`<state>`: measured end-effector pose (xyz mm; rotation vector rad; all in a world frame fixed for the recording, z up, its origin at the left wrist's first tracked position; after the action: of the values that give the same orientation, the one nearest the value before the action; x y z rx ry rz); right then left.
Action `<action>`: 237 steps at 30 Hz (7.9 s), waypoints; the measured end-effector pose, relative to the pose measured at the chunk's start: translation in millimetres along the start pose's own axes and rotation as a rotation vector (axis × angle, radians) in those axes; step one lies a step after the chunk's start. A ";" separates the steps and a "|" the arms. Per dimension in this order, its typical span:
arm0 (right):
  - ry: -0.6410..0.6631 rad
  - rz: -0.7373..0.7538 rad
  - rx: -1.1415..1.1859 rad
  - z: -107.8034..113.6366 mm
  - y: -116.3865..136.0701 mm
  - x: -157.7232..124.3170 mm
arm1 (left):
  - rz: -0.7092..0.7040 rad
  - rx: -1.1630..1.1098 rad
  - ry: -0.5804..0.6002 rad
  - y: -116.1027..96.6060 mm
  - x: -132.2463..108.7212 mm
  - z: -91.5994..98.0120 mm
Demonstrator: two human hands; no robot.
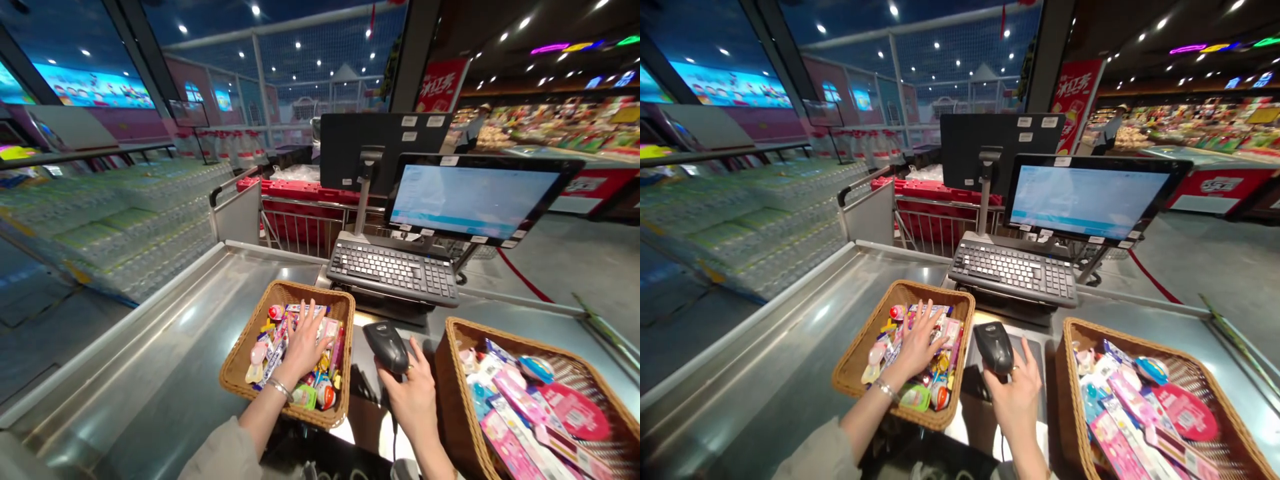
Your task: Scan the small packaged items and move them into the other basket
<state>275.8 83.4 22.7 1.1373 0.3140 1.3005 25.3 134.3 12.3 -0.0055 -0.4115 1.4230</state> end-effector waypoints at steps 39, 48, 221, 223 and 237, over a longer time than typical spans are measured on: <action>0.067 -0.015 0.025 -18.8 -1.3 4.5 | -0.299 0.153 0.177 53.0 6.6 -28.6; 0.044 -0.016 0.032 -14.0 -5.1 3.7 | -0.402 0.101 0.168 51.3 1.8 -18.0; -0.231 -0.029 -0.293 131.1 -26.3 -19.6 | -0.656 -0.146 -0.188 -212.2 74.4 28.3; -0.264 -0.021 -0.301 137.9 -27.6 -20.6 | -0.670 -0.150 -0.181 -219.7 74.9 27.1; -0.482 -0.095 -0.284 185.4 -61.5 -36.5 | -0.873 -0.192 -0.110 -274.5 69.7 1.9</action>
<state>438.6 -28.1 45.9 1.1356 -0.1671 0.9155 293.4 156.8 100.8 0.0875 -0.5514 0.5230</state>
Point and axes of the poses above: each hand's wrist, its own x-axis towards the middle knuckle, its own z-axis out of the back of the hand, y = z × x, the point moved 10 cm from there along x, towards the middle knuckle, and after that the axes turned 6 degrees about -y, right-handed, at the moved point
